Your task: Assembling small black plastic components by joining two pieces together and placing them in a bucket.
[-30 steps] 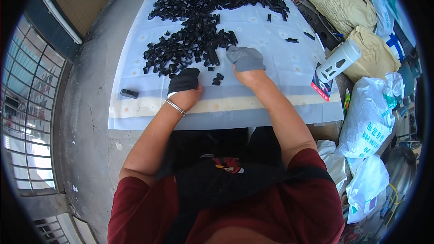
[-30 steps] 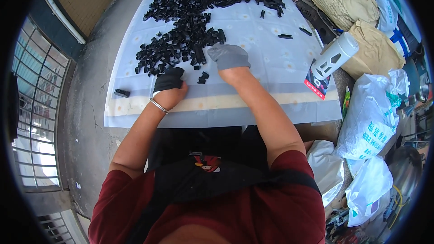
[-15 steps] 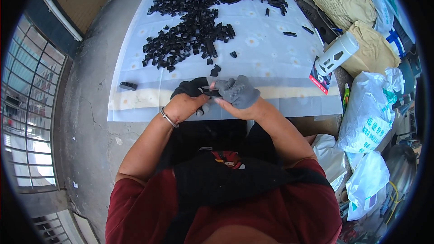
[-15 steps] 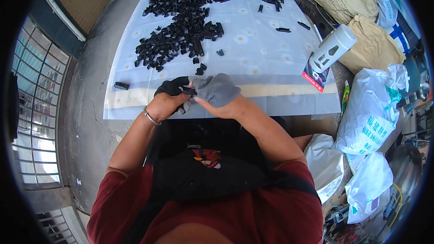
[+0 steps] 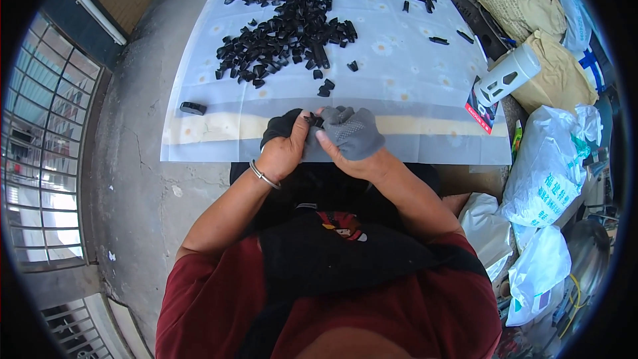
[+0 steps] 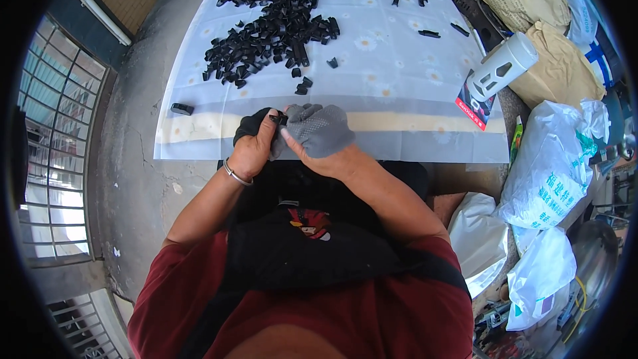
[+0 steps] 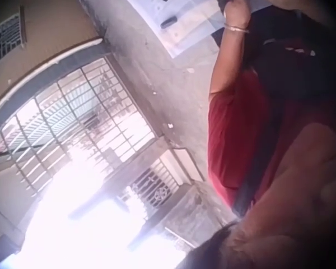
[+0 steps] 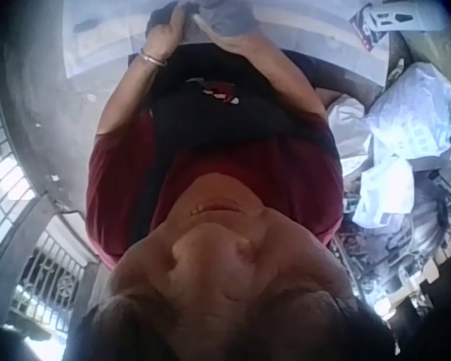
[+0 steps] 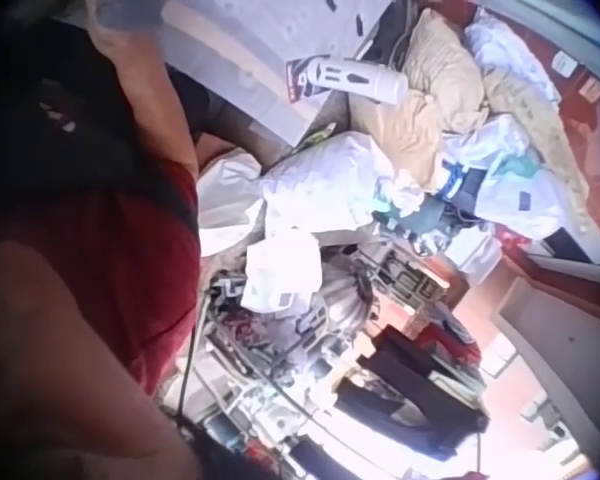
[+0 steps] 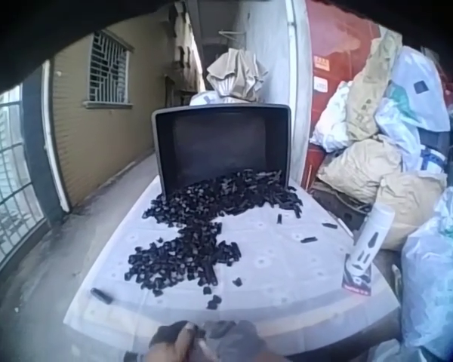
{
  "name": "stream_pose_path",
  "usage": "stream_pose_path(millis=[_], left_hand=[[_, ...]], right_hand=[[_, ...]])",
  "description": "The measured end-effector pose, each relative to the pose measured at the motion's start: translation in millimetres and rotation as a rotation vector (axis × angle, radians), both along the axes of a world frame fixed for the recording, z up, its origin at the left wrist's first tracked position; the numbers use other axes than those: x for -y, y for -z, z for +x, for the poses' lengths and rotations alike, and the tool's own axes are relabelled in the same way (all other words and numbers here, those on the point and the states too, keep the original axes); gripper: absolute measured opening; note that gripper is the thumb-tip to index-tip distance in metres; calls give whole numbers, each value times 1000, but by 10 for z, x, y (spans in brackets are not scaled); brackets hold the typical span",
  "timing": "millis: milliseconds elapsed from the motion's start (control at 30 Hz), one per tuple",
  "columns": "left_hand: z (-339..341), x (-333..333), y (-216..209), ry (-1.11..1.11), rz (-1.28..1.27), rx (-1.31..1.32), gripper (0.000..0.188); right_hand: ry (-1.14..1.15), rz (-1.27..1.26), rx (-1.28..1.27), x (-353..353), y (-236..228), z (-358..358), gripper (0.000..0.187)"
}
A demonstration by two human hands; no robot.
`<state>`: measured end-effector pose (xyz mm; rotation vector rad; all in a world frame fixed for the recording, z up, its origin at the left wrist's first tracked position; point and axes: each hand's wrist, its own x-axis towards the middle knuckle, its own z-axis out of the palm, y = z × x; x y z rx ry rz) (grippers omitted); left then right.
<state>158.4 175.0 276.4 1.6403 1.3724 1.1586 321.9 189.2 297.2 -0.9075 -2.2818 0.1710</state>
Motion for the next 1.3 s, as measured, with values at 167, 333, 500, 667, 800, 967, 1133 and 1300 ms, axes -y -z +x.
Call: stream_pose_path(millis=[167,333,500,667,800,967,1133,1300], left_hand=[[-230,-35,-128,123,-191,85,37],[-242,-90,-230,273,-216,11,39],[-29,-68,-121,128,-6,-120,36],[123,-55,-101,80,140,-314,31],[-54,-221,-116,282,58,-518,31],[7,-632,30,-45,384,-690,32],[164,-1035,109,40,447,-863,26],[-145,-1079,180,-34,464,-851,19]], right_hand=[[-12,-144,-226,-85,83,128,26],[-38,-32,114,-72,-31,172,20],[-65,161,226,-115,70,197,15],[-106,157,305,-86,138,163,22],[-106,-186,176,-132,60,245,24],[237,-147,327,-856,-10,456,30],[319,6,424,-1510,85,189,25],[184,-49,469,-1669,-13,-118,29]])
